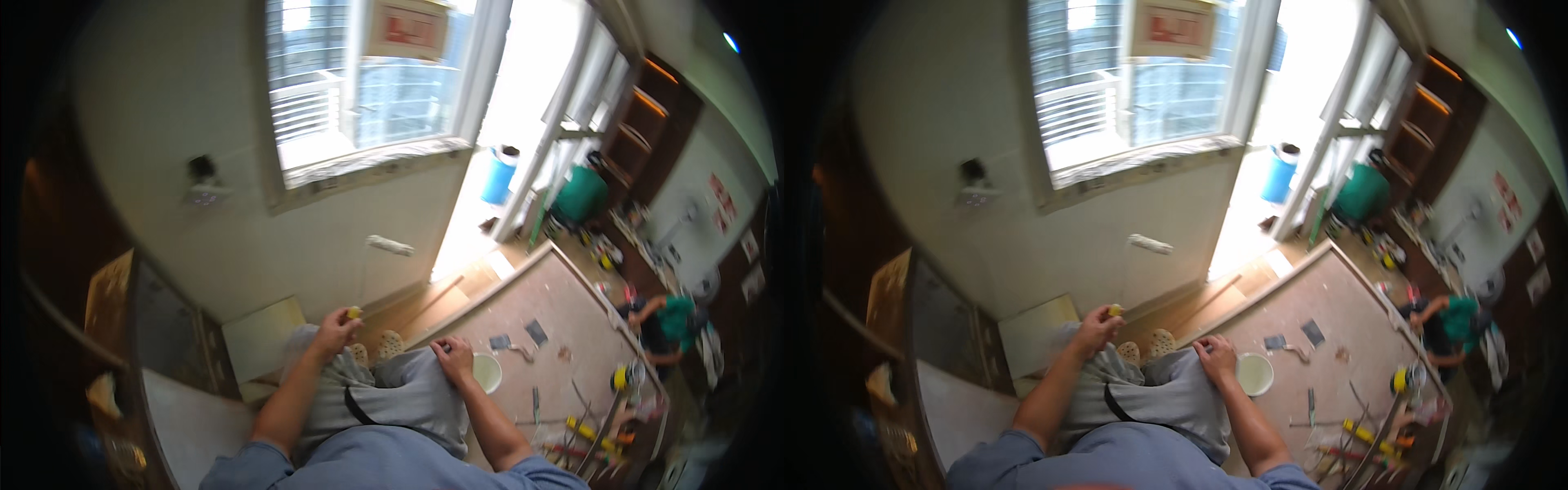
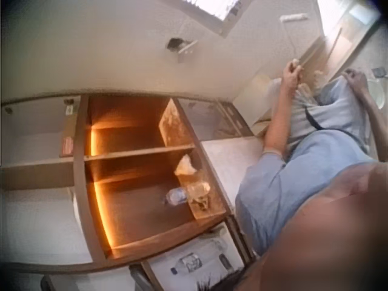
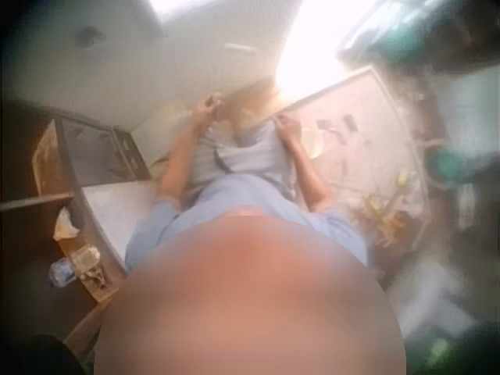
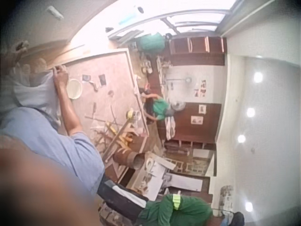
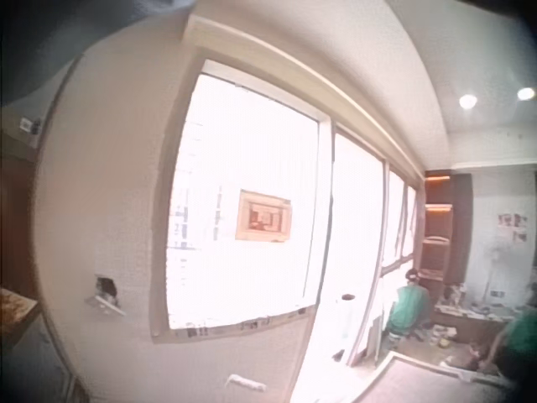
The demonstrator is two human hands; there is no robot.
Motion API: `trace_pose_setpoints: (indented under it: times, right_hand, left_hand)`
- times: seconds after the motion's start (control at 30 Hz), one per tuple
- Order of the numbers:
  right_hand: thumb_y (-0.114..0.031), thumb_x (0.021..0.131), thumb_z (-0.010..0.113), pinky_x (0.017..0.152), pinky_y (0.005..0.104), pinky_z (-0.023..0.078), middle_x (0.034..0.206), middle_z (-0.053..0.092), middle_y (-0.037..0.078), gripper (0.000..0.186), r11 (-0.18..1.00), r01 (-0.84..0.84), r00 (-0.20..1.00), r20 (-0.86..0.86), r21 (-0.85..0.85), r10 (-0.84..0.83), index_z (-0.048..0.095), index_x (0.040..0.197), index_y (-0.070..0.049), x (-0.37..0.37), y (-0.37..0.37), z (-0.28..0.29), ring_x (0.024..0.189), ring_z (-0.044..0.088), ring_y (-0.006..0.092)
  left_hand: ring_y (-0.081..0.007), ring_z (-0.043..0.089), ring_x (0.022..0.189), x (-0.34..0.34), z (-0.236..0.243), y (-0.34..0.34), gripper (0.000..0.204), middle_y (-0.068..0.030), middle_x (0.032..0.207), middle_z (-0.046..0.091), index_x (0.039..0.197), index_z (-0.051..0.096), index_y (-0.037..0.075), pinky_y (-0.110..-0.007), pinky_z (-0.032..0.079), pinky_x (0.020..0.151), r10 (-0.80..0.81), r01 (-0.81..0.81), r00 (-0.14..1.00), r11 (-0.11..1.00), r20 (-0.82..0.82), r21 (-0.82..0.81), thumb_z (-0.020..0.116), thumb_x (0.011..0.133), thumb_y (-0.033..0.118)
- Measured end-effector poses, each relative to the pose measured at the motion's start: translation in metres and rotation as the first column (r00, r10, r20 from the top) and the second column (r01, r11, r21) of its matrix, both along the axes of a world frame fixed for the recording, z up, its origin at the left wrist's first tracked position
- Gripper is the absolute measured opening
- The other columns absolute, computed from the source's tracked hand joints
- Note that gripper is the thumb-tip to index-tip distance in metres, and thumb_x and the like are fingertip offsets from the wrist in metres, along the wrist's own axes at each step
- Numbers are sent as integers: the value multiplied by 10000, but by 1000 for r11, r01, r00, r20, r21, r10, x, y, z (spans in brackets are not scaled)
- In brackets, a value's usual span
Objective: The person sits on the floor and uses a paint roller to apply white paint to the ceiling. They repeatedly dip the roller into a paint bucket and roll it across the ceiling surface near a window and a light fixture.
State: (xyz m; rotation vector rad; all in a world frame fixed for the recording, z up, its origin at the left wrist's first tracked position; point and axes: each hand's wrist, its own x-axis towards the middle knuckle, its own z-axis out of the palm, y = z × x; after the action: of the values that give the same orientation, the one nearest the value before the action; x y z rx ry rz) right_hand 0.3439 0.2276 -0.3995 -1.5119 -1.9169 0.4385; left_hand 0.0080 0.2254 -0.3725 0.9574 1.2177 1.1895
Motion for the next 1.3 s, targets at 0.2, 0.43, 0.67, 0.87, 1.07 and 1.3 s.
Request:
trace_pose_setpoints:
  times: [0.2,0.43,0.67,0.87,1.07,1.3]
  right_hand:
    - [-240,960,777,847,353,576,1085,704,105,345,887,-355,917,-297,-295,268,734,1270,-95,-81,-36,29,947,699,194]
    - [-220,1079,616,829,309,566,971,746,85,226,799,-503,828,-447,-330,337,600,1154,-8,-171,-4,12,905,710,173]
    - [-269,1110,568,711,303,572,954,697,77,260,711,-619,658,-715,-334,238,542,1205,-28,-195,11,-28,826,712,170]
    - [-201,1106,543,547,253,522,887,641,44,176,729,-576,612,-787,-371,83,522,1238,-87,-203,29,-11,669,633,122]
    - [-139,1073,572,419,214,409,753,476,-51,305,882,-396,613,-789,-256,47,537,1375,-125,-119,80,44,511,426,34]
    - [-149,1061,596,386,214,338,740,473,-36,273,930,30,689,-667,-365,-284,558,1314,-54,27,56,31,461,403,37]
  left_hand:
    - [-41,504,510,-4,-6,2,322,-20,1071,720,1304,634,54,-226,406,436,-266,257,934,964,238,68,702,1036,221]
    - [-128,694,985,-19,-41,14,425,-21,1152,696,1449,584,72,-266,572,802,-507,459,760,862,407,216,658,1069,247]
    - [-52,605,753,-50,-13,-11,447,12,1004,692,1452,589,73,-238,490,609,-470,430,837,882,282,193,656,1071,298]
    - [-71,653,970,-49,-37,0,547,2,1179,711,1538,532,81,-261,537,832,-381,326,887,917,262,232,670,1063,317]
    - [-151,661,1209,-79,-21,-25,515,-77,1384,689,1471,589,43,-325,513,1026,-152,158,958,987,243,-4,687,1047,318]
    - [-317,676,1185,-170,-13,-65,424,-154,1386,678,1295,717,55,-367,528,1025,-89,173,556,985,-826,10,747,959,313]
